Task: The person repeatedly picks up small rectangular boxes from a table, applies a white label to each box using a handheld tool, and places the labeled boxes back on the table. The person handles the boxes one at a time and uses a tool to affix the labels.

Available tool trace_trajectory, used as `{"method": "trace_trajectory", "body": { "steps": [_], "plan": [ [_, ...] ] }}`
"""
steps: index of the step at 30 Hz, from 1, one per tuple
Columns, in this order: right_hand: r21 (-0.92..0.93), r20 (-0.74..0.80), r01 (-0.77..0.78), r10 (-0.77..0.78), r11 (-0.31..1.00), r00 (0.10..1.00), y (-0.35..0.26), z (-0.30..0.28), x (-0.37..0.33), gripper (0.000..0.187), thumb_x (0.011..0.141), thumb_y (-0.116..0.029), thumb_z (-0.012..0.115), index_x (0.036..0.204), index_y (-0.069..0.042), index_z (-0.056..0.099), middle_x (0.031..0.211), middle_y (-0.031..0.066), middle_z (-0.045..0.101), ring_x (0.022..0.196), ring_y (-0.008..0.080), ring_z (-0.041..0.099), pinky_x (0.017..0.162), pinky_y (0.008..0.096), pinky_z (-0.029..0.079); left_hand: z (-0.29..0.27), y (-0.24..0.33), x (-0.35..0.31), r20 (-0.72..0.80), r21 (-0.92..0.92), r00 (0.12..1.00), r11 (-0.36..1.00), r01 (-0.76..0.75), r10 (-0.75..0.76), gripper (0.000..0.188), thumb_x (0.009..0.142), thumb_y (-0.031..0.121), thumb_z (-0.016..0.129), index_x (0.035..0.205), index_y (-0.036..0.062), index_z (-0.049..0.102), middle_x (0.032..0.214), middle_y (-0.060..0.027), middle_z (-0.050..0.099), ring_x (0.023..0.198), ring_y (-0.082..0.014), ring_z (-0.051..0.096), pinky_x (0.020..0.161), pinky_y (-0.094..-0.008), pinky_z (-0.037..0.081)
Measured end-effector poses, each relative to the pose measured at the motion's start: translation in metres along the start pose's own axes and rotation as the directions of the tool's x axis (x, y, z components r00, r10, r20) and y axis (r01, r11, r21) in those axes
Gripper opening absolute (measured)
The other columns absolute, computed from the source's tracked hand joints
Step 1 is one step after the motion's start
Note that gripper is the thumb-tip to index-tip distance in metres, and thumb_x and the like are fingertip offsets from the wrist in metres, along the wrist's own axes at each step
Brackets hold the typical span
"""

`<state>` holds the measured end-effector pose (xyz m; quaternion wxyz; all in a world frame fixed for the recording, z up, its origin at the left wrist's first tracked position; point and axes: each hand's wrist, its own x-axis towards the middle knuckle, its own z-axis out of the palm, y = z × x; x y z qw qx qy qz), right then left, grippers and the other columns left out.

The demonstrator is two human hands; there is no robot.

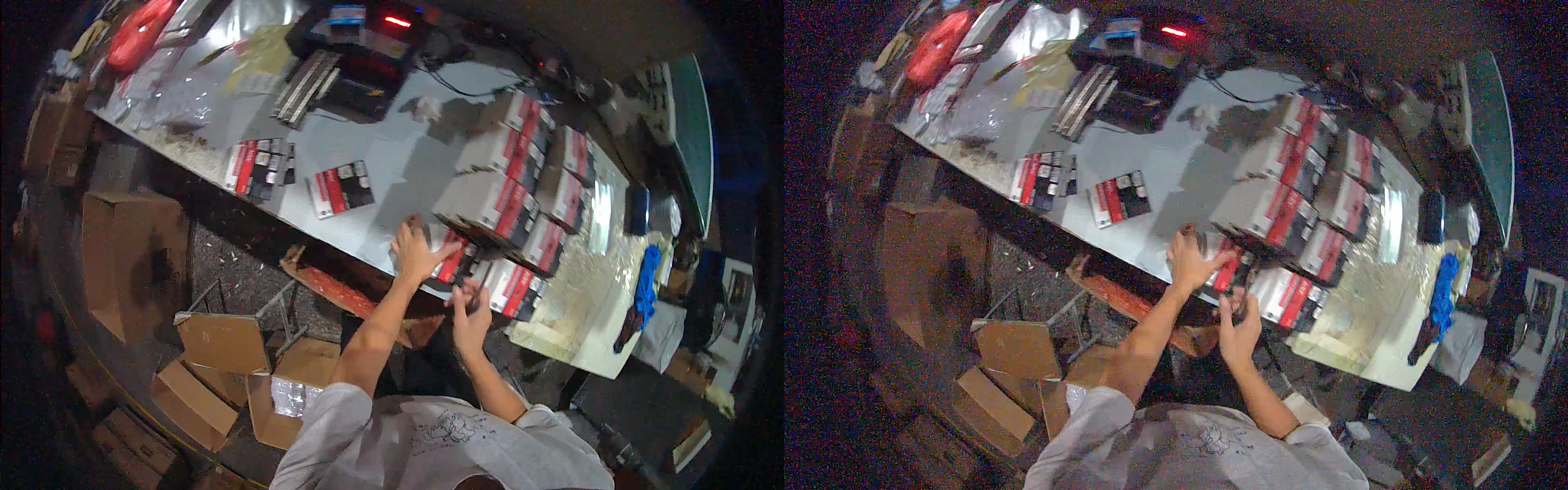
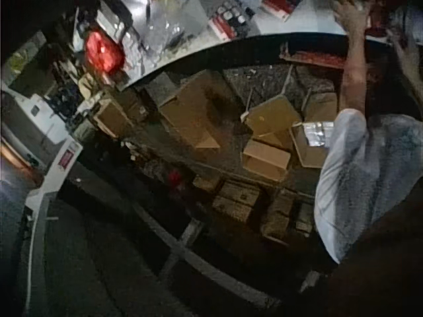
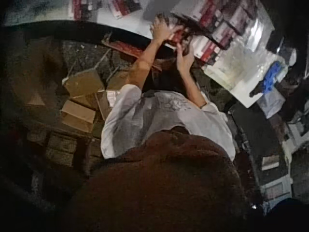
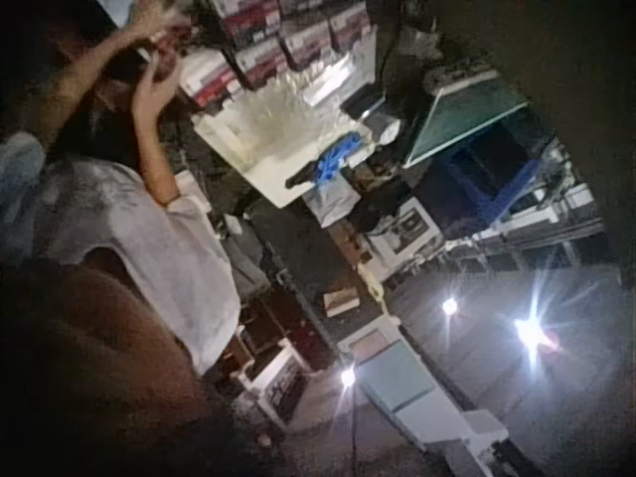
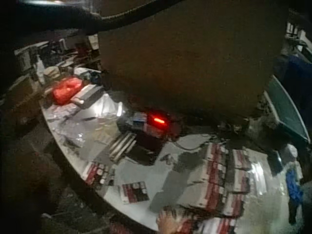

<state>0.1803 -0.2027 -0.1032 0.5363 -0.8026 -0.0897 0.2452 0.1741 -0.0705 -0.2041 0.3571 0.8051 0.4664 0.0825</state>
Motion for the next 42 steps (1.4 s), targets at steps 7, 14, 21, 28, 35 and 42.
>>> {"method": "trace_trajectory", "body": {
  "steps": [7,14,21,28,35,42],
  "plan": [
    [-0.527,0.177,0.394,-0.356,0.754,0.918,0.008,0.202,0.148,0.030,0.080,-0.026,0.062,0.094,0.000,0.061,0.088,0.0201,0.057,0.085,0.0363,0.055,0.077,0.0405,0.044,-0.085,-0.146,0.069,-0.580,-0.162,0.768,0.962,0.219,-0.273,0.066,0.077,0.031,0.068,0.123,-0.0057,0.038,0.120,-0.0210,0.036,0.113,-0.0366,0.036,0.096,-0.0438,0.030],
    [-0.594,0.290,0.421,-0.306,0.685,0.907,0.029,0.259,0.112,0.067,0.059,-0.034,0.077,0.119,-0.012,0.057,0.107,0.0149,0.052,0.097,0.0331,0.050,0.084,0.0403,0.043,-0.099,-0.203,0.056,-0.490,-0.526,0.477,0.684,0.506,-0.730,0.075,0.073,0.039,0.073,0.122,-0.0074,0.037,0.115,-0.0190,0.042,0.102,-0.0291,0.048,0.085,-0.0380,0.042],
    [-0.605,0.385,0.385,-0.167,0.697,0.908,0.046,0.213,0.047,0.066,0.060,-0.022,0.079,0.121,-0.013,0.054,0.101,0.0139,0.053,0.095,0.0318,0.049,0.083,0.0386,0.042,-0.080,-0.191,0.004,0.257,-0.895,0.677,0.095,0.436,-0.689,0.026,0.073,0.023,0.075,0.079,-0.0002,0.067,0.074,-0.0028,0.064,0.061,-0.0109,0.058,0.058,-0.0272,0.046],
    [-0.703,0.490,0.396,-0.001,0.590,0.872,0.022,0.095,-0.014,0.031,0.076,-0.007,0.058,0.103,0.003,0.048,0.092,0.0241,0.052,0.087,0.0421,0.050,0.079,0.0454,0.041,-0.029,-0.131,-0.050,0.235,-0.657,0.644,0.369,0.657,-0.728,0.047,0.069,0.045,0.074,0.073,-0.0012,0.068,0.069,-0.0122,0.066,0.060,-0.0225,0.063,0.061,-0.0363,0.048],
    [-0.808,0.477,0.403,0.076,0.430,0.875,-0.007,0.071,-0.031,0.028,0.083,-0.025,0.057,0.105,-0.008,0.060,0.074,0.0190,0.059,0.067,0.0377,0.060,0.059,0.0453,0.049,0.008,-0.132,-0.049,0.079,-0.680,0.697,0.473,0.561,-0.713,0.049,0.066,0.047,0.075,0.070,-0.0011,0.067,0.066,-0.0125,0.066,0.060,-0.0249,0.064,0.061,-0.0375,0.048],
    [-0.818,0.458,0.388,0.075,0.424,0.886,-0.005,0.074,-0.028,0.027,0.084,-0.025,0.056,0.105,-0.007,0.060,0.072,0.0197,0.060,0.065,0.0379,0.060,0.058,0.0453,0.049,0.003,-0.130,-0.055,0.092,-0.692,0.700,0.461,0.556,-0.708,0.046,0.067,0.045,0.074,0.069,0.0001,0.067,0.064,-0.0112,0.065,0.058,-0.0224,0.063,0.060,-0.0357,0.047]
  ]
}}
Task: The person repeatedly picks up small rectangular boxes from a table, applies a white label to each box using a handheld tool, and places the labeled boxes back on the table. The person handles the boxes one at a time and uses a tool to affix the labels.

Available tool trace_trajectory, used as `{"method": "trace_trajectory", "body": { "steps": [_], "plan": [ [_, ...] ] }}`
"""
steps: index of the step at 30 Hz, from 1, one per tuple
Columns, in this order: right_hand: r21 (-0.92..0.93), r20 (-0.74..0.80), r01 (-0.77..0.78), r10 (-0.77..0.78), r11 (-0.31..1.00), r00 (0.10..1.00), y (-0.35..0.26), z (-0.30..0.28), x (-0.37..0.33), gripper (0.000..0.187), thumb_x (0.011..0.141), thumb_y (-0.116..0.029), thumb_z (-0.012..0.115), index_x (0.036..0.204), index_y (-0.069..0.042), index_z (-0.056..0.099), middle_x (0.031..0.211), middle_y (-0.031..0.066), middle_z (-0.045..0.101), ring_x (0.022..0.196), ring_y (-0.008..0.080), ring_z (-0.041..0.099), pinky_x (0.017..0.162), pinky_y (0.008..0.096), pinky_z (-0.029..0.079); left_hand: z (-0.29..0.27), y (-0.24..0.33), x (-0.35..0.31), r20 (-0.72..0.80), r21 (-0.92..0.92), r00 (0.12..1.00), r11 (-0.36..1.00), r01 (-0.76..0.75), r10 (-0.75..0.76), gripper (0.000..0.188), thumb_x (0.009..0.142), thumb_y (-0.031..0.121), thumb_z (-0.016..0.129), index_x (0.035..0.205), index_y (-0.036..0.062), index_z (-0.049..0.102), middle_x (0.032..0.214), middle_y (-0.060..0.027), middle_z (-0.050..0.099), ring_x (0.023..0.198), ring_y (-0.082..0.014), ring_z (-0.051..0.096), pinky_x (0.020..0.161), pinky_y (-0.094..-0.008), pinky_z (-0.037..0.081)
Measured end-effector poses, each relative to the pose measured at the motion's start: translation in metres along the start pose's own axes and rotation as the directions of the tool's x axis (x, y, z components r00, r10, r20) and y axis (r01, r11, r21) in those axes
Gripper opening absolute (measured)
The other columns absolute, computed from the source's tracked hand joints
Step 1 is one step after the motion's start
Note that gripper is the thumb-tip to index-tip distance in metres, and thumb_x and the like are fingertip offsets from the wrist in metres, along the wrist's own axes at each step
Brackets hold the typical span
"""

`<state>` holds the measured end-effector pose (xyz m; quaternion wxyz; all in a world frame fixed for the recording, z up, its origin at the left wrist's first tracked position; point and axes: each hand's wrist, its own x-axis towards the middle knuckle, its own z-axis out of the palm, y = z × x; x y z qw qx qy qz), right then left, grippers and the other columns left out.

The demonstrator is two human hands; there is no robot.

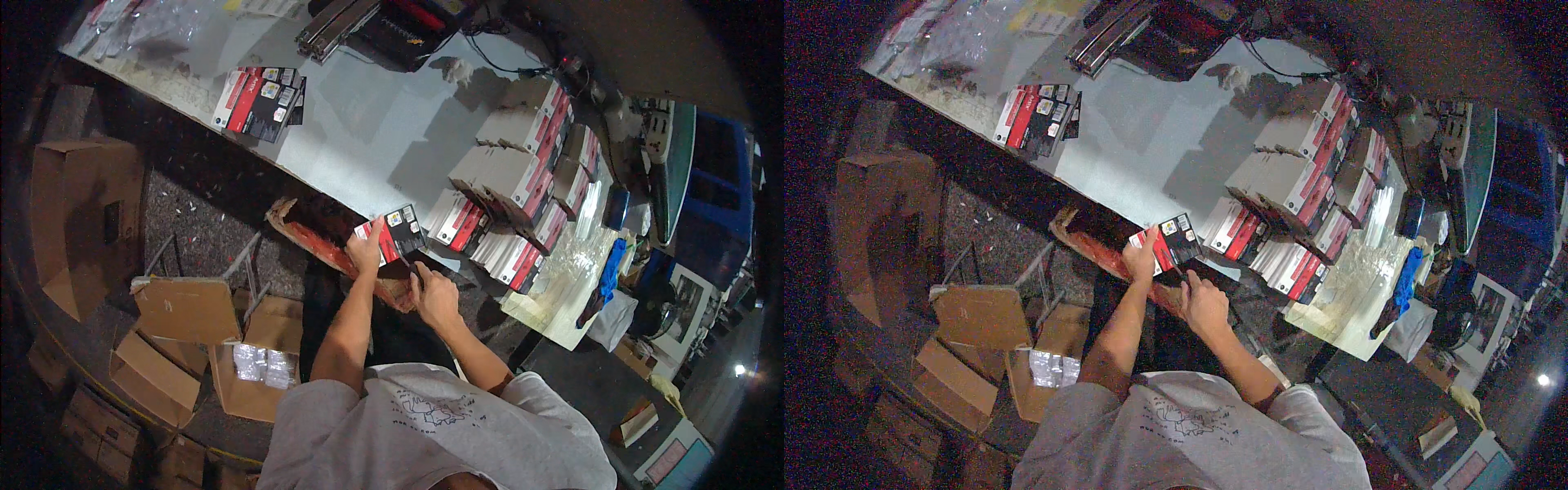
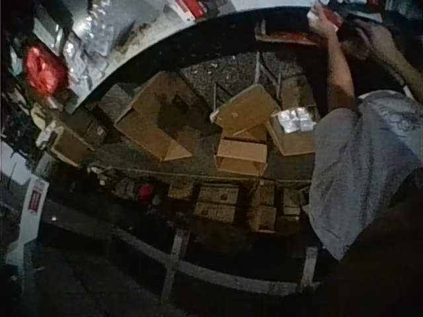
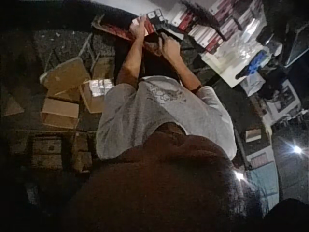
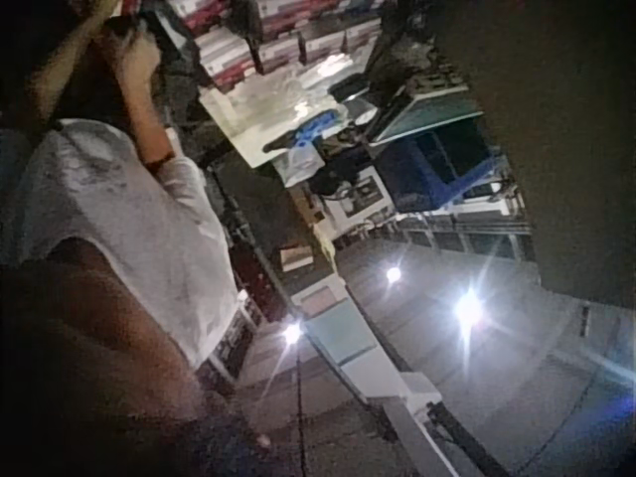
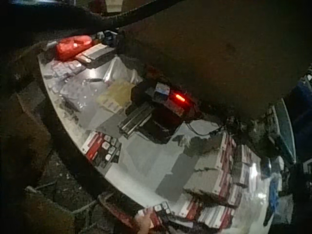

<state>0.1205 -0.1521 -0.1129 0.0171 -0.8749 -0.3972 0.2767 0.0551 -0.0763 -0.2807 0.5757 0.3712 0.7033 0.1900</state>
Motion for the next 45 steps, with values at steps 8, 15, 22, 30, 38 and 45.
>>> {"method": "trace_trajectory", "body": {
  "steps": [8,15,22,30,38,45],
  "plan": [
    [0.020,0.007,0.006,-0.007,1.000,1.000,-0.002,0.007,0.002,0.024,0.084,-0.024,0.055,0.099,-0.005,0.061,0.069,0.0213,0.060,0.064,0.0390,0.060,0.058,0.0468,0.048,0.003,-0.010,0.008,0.014,0.035,0.999,0.998,0.052,-0.052,0.048,0.066,0.046,0.075,0.069,-0.0010,0.066,0.064,-0.0126,0.065,0.058,-0.0233,0.063,0.059,-0.0364,0.047],
    [-0.126,0.095,0.025,-0.013,0.992,0.995,-0.023,0.025,0.044,0.022,0.083,-0.023,0.051,0.085,-0.002,0.059,0.064,0.0192,0.060,0.059,0.0364,0.061,0.055,0.0463,0.049,0.005,-0.008,-0.004,-0.003,0.101,0.999,0.994,-0.038,0.038,0.053,0.063,0.049,0.075,0.072,-0.0025,0.066,0.068,-0.0168,0.065,0.063,-0.0298,0.064,0.062,-0.0398,0.048],
    [-0.091,0.134,-0.019,0.031,0.996,0.990,-0.017,0.024,0.025,0.026,0.086,-0.027,0.051,0.087,-0.002,0.057,0.070,0.0204,0.062,0.064,0.0384,0.061,0.059,0.0478,0.050,-0.005,-0.004,0.003,-0.031,0.193,0.998,0.980,-0.050,0.057,0.053,0.064,0.050,0.074,0.068,-0.0019,0.065,0.067,-0.0175,0.065,0.063,-0.0308,0.064,0.062,-0.0412,0.048],
    [-0.111,0.077,-0.107,0.116,0.988,0.990,-0.003,-0.006,-0.004,0.027,0.087,-0.029,0.051,0.094,-0.004,0.058,0.068,0.0203,0.061,0.064,0.0385,0.061,0.058,0.0476,0.049,-0.021,0.003,0.002,0.025,0.001,0.992,0.992,-0.128,0.128,0.045,0.069,0.044,0.073,0.073,-0.0008,0.067,0.067,-0.0125,0.066,0.059,-0.0238,0.063,0.060,-0.0359,0.047],
    [-0.026,0.097,-0.068,0.071,0.997,0.993,0.000,0.005,-0.003,0.026,0.087,-0.028,0.051,0.094,-0.004,0.058,0.069,0.0204,0.061,0.066,0.0390,0.061,0.060,0.0486,0.049,-0.029,0.010,-0.001,0.005,0.032,0.994,0.993,-0.112,0.112,0.045,0.069,0.043,0.073,0.073,-0.0006,0.066,0.068,-0.0120,0.066,0.061,-0.0224,0.063,0.060,-0.0352,0.047],
    [-0.061,0.142,-0.114,0.122,0.992,0.982,-0.022,0.052,0.048,0.032,0.086,-0.030,0.050,0.081,0.001,0.058,0.069,0.0229,0.061,0.068,0.0413,0.061,0.065,0.0488,0.050,-0.026,-0.001,0.000,0.090,0.239,0.993,0.966,-0.098,0.079,0.050,0.065,0.046,0.075,0.072,-0.0026,0.066,0.070,-0.0176,0.065,0.063,-0.0297,0.063,0.063,-0.0398,0.048]
  ]
}}
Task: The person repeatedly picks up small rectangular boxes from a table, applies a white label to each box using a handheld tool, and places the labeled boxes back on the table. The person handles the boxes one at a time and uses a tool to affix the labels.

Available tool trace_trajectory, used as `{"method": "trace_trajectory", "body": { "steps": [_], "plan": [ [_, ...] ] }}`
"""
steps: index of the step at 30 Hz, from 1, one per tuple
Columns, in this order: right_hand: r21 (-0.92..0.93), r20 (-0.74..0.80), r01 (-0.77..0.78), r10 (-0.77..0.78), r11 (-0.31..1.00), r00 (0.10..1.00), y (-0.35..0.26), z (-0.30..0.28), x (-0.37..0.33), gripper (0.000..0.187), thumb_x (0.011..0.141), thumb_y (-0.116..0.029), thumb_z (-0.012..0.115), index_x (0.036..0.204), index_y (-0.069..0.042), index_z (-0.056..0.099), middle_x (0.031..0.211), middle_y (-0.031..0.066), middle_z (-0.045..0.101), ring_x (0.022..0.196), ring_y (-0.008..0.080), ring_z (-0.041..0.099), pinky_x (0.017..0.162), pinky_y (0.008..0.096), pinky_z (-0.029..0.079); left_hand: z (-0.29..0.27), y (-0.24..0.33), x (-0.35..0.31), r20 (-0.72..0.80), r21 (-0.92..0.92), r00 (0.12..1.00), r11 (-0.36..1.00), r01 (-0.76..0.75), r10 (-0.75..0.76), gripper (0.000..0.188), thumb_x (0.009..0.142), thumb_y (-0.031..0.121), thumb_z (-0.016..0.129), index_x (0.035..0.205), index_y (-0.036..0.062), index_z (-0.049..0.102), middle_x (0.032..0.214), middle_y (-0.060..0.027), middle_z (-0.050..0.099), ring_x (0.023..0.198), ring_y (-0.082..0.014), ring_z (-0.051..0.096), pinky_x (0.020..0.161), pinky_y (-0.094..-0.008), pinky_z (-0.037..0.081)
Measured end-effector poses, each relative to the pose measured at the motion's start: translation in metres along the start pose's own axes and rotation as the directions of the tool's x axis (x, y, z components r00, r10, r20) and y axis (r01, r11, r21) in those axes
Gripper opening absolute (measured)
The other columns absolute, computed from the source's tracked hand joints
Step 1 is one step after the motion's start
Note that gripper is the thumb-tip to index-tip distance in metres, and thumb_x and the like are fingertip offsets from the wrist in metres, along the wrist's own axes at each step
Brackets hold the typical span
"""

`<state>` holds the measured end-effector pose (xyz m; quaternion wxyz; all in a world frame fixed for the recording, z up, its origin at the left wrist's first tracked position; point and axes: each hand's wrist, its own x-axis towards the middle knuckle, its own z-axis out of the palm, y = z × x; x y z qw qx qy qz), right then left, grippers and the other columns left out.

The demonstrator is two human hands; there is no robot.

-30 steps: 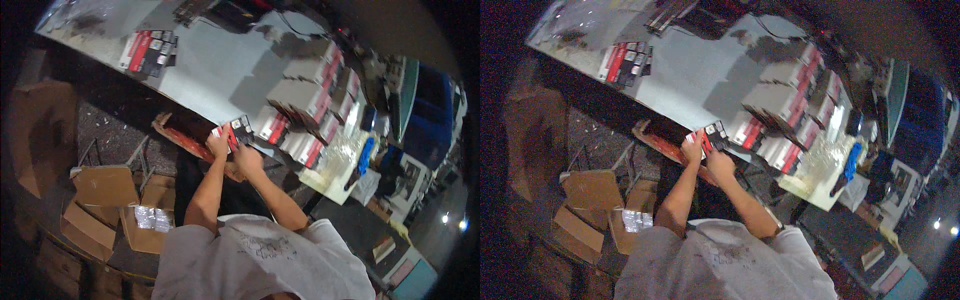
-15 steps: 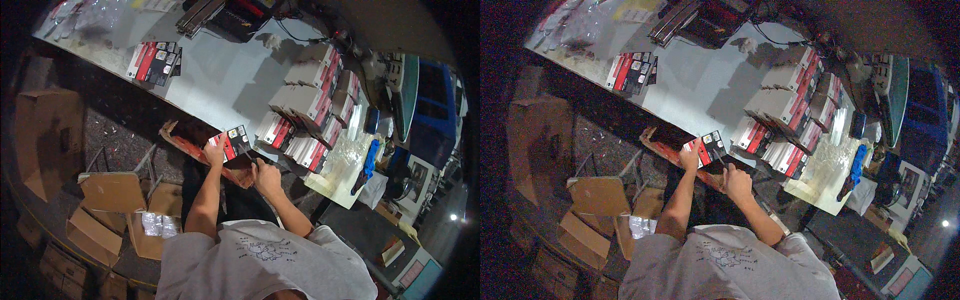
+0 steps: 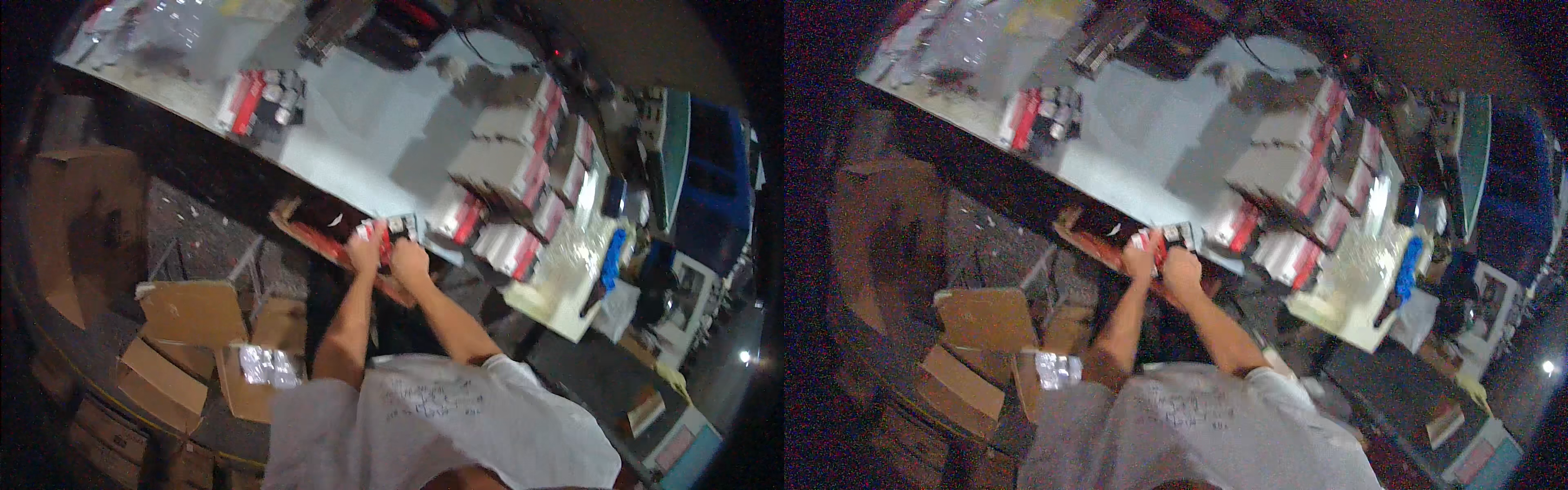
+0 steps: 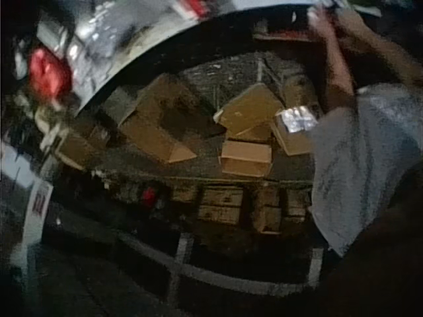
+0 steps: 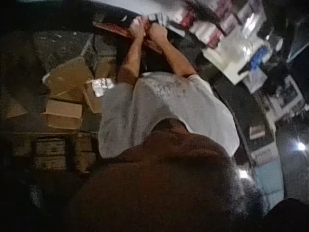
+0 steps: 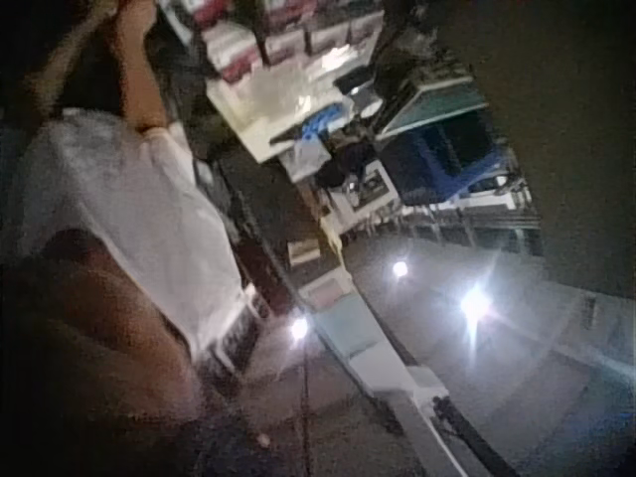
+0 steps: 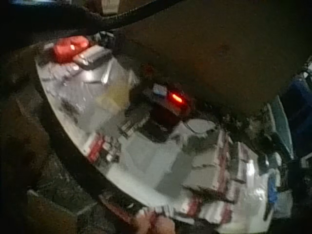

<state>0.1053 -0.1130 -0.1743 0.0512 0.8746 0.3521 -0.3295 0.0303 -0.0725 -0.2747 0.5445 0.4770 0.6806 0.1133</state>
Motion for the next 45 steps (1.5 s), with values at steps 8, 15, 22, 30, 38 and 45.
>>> {"method": "trace_trajectory", "body": {
  "steps": [8,15,22,30,38,45],
  "plan": [
    [-0.002,-0.183,0.072,-0.071,0.997,0.981,0.052,-0.036,-0.053,0.028,0.087,-0.028,0.052,0.102,-0.004,0.051,0.071,0.0213,0.062,0.066,0.0400,0.060,0.060,0.0476,0.048,0.003,0.004,-0.001,-0.018,-0.119,1.000,0.993,0.008,-0.010,0.044,0.067,0.043,0.075,0.068,0.0000,0.065,0.061,-0.0095,0.064,0.054,-0.0195,0.060,0.054,-0.0341,0.046],
    [0.715,-0.234,0.044,0.179,0.698,0.956,0.042,-0.077,-0.055,0.028,0.091,-0.021,0.048,0.109,0.000,0.045,0.081,0.0231,0.059,0.081,0.0351,0.061,0.069,0.0383,0.046,-0.067,0.070,-0.070,0.336,-0.355,0.870,0.904,-0.238,0.361,0.030,0.069,0.020,0.078,0.060,0.0020,0.056,0.054,0.0007,0.055,0.050,-0.0056,0.049,0.046,-0.0256,0.039],
    [0.983,-0.161,0.148,0.131,0.107,0.978,0.023,-0.112,-0.112,0.054,0.097,-0.038,0.033,0.065,0.000,0.056,0.058,0.0068,0.056,0.056,0.0112,0.054,0.057,0.0259,0.043,-0.106,0.155,-0.133,0.292,-0.193,0.764,0.818,-0.543,0.576,0.065,0.091,0.059,0.025,0.061,0.0041,0.042,0.053,-0.0025,0.040,0.049,-0.0148,0.038,0.048,-0.0301,0.032],
    [0.931,-0.353,0.332,-0.142,-0.153,0.925,0.053,-0.127,-0.164,0.051,0.092,-0.054,0.032,0.095,-0.004,0.045,0.076,0.0021,0.055,0.060,0.0054,0.048,0.051,0.0191,0.037,-0.071,0.152,-0.224,0.572,-0.563,0.670,0.821,-0.100,0.473,0.055,0.089,0.060,0.030,0.097,0.0056,0.034,0.076,0.0020,0.038,0.057,-0.0048,0.034,0.048,-0.0199,0.029],
    [0.909,-0.385,0.402,0.148,-0.110,0.911,0.084,-0.119,-0.138,0.040,0.096,-0.038,0.032,0.084,-0.004,0.049,0.065,-0.0002,0.045,0.055,0.0056,0.039,0.047,0.0215,0.029,-0.017,0.151,-0.225,0.309,-0.555,0.754,0.753,-0.352,0.580,0.040,0.095,0.042,0.032,0.110,0.0055,0.038,0.094,-0.0039,0.041,0.080,-0.0101,0.040,0.071,-0.0235,0.036],
    [0.931,-0.247,0.353,0.559,-0.088,0.791,0.117,-0.089,-0.085,0.045,0.096,-0.045,0.031,0.085,-0.007,0.052,0.067,-0.0024,0.047,0.058,0.0054,0.041,0.051,0.0201,0.031,-0.001,0.134,-0.197,0.269,0.072,0.649,0.657,-0.750,0.712,0.090,0.065,0.036,0.078,0.128,-0.0063,0.030,0.115,-0.0237,0.045,0.107,-0.0379,0.047,0.089,-0.0432,0.038]
  ]
}}
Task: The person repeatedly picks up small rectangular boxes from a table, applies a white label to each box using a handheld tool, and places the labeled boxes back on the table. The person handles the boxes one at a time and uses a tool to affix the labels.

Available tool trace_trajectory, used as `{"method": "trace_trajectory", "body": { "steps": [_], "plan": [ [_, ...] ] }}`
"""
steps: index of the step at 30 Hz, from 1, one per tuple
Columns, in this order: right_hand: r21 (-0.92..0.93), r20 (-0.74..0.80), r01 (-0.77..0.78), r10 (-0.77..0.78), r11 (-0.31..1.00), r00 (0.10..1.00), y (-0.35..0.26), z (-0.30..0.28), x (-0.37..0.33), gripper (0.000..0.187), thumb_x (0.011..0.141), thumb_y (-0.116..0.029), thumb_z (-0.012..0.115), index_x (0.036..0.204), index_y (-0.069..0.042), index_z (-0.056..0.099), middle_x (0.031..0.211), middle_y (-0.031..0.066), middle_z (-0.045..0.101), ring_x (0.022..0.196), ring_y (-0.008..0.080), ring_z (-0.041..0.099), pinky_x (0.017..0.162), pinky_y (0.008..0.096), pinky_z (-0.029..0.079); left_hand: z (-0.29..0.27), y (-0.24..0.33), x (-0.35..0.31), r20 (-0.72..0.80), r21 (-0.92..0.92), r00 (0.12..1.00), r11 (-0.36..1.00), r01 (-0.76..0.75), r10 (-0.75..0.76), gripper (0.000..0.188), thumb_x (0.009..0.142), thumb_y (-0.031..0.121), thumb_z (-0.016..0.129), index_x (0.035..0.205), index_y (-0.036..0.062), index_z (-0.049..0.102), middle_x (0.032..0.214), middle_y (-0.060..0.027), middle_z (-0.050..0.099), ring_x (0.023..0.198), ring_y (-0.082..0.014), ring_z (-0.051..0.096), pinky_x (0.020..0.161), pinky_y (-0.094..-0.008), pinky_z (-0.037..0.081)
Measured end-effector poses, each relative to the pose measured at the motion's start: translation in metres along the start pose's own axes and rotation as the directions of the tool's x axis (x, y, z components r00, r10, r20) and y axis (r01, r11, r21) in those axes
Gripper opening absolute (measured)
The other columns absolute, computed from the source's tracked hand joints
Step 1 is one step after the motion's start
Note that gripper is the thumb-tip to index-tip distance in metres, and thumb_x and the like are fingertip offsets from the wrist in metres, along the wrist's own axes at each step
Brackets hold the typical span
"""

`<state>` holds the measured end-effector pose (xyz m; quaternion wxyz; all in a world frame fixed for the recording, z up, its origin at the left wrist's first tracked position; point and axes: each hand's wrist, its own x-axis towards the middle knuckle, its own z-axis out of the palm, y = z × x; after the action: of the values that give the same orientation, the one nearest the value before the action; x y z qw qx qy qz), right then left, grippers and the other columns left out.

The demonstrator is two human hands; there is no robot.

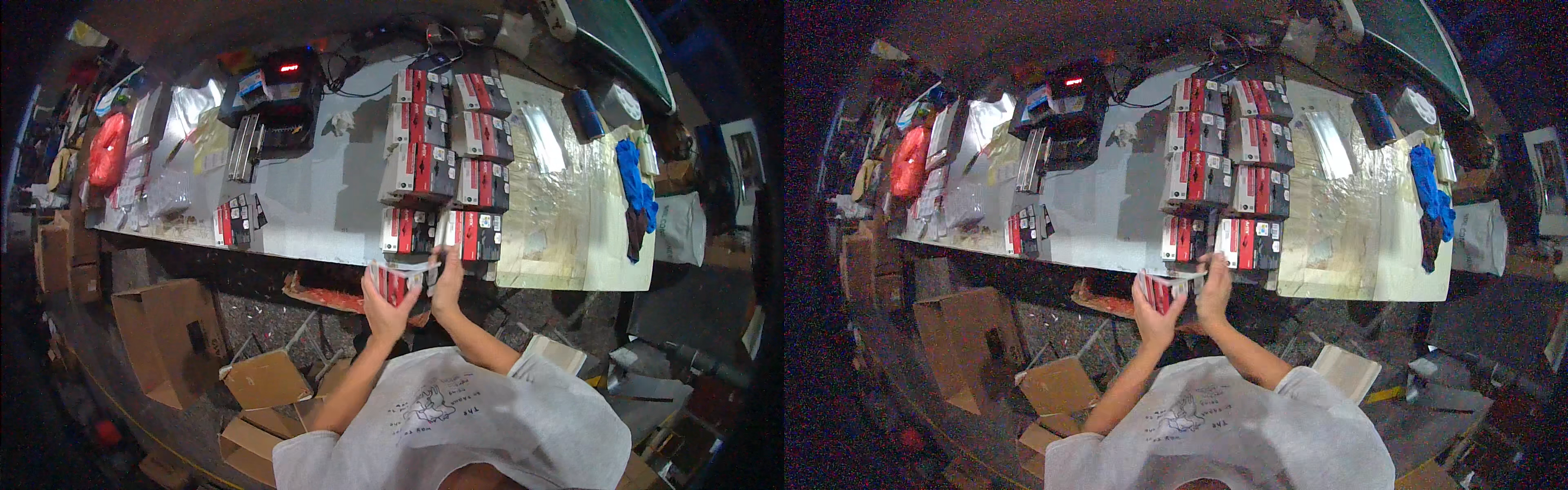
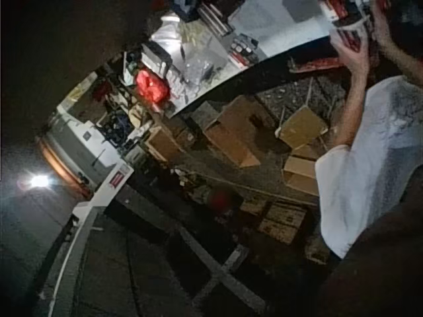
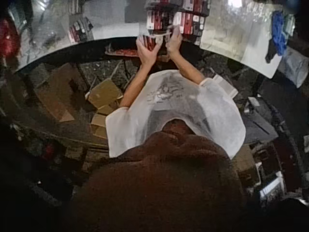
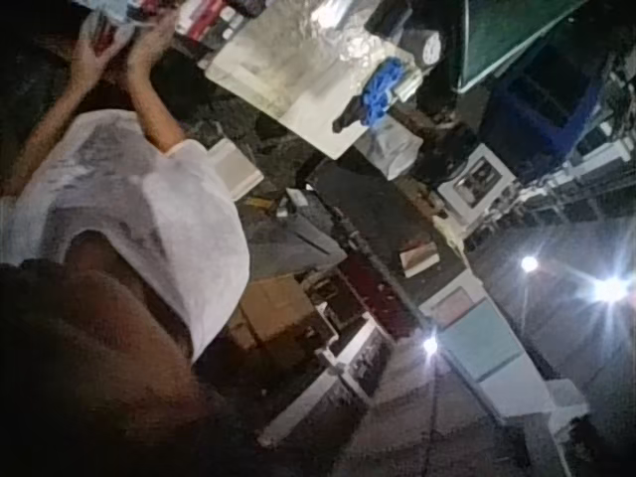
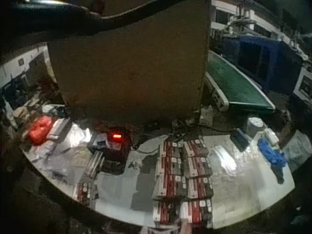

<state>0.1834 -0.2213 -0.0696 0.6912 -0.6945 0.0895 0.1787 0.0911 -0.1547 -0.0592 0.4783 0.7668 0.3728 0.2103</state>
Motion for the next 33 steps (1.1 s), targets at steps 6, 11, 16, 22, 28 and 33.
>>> {"method": "trace_trajectory", "body": {
  "steps": [6,11,16,22,28,33],
  "plan": [
    [-0.137,-0.196,0.106,-0.132,0.985,0.972,0.011,-0.053,0.027,0.030,0.097,-0.030,0.036,0.105,-0.004,0.048,0.084,0.0016,0.050,0.071,0.0100,0.046,0.062,0.0226,0.037,0.084,-0.059,0.086,-0.024,0.296,0.979,0.933,0.202,-0.204,0.090,0.061,0.045,0.076,0.125,-0.0050,0.035,0.110,-0.0241,0.049,0.104,-0.0397,0.048,0.088,-0.0433,0.040],
    [-0.232,-0.074,0.105,-0.126,0.967,0.989,0.017,-0.027,-0.001,0.024,0.097,-0.025,0.035,0.100,-0.005,0.048,0.080,0.0011,0.050,0.070,0.0077,0.046,0.061,0.0211,0.036,0.118,-0.075,0.090,-0.077,0.406,0.966,0.877,0.257,-0.248,0.096,0.056,0.051,0.074,0.126,-0.0038,0.038,0.121,-0.0176,0.038,0.113,-0.0351,0.038,0.089,-0.0514,0.033],
    [-0.260,0.411,0.163,-0.044,0.952,0.911,0.038,0.093,0.000,0.016,0.084,-0.005,0.059,0.097,0.000,0.053,0.079,0.0059,0.056,0.059,0.0092,0.055,0.055,0.0236,0.045,0.013,-0.142,0.130,-0.456,0.239,0.890,0.960,0.144,-0.020,0.092,0.075,0.056,0.060,0.133,-0.0069,0.026,0.132,-0.0249,0.032,0.125,-0.0390,0.027,0.101,-0.0521,0.020],
    [-0.591,0.651,0.422,0.097,0.687,0.753,0.114,0.333,0.029,0.033,0.084,-0.033,0.060,0.093,-0.002,0.064,0.065,0.0089,0.064,0.059,0.0196,0.061,0.061,0.0311,0.047,-0.227,-0.268,0.236,-0.726,0.367,0.678,0.765,0.529,-0.120,0.081,0.075,0.050,0.064,0.126,-0.0071,0.037,0.129,-0.0256,0.039,0.119,-0.0380,0.038,0.098,-0.0455,0.032],
    [-0.624,0.441,0.184,0.148,0.759,0.885,0.181,0.400,0.018,0.038,0.071,-0.037,0.073,0.075,0.000,0.067,0.057,0.0055,0.058,0.043,0.0132,0.049,0.045,0.0305,0.039,-0.261,-0.298,0.257,-0.330,0.157,0.816,0.825,0.543,-0.474,0.069,0.072,0.048,0.067,0.117,-0.0014,0.052,0.110,-0.0217,0.058,0.103,-0.0376,0.055,0.086,-0.0410,0.043],
    [-0.404,0.391,0.150,0.022,0.902,0.920,0.168,0.376,-0.004,0.025,0.072,-0.022,0.075,0.082,-0.001,0.067,0.065,-0.0011,0.060,0.048,0.0064,0.045,0.043,0.0241,0.034,-0.238,-0.290,0.225,-0.385,-0.139,0.827,0.912,0.387,-0.410,0.075,0.075,0.035,0.070,0.132,0.0016,0.036,0.130,-0.0224,0.045,0.115,-0.0327,0.049,0.093,-0.0363,0.039]
  ]
}}
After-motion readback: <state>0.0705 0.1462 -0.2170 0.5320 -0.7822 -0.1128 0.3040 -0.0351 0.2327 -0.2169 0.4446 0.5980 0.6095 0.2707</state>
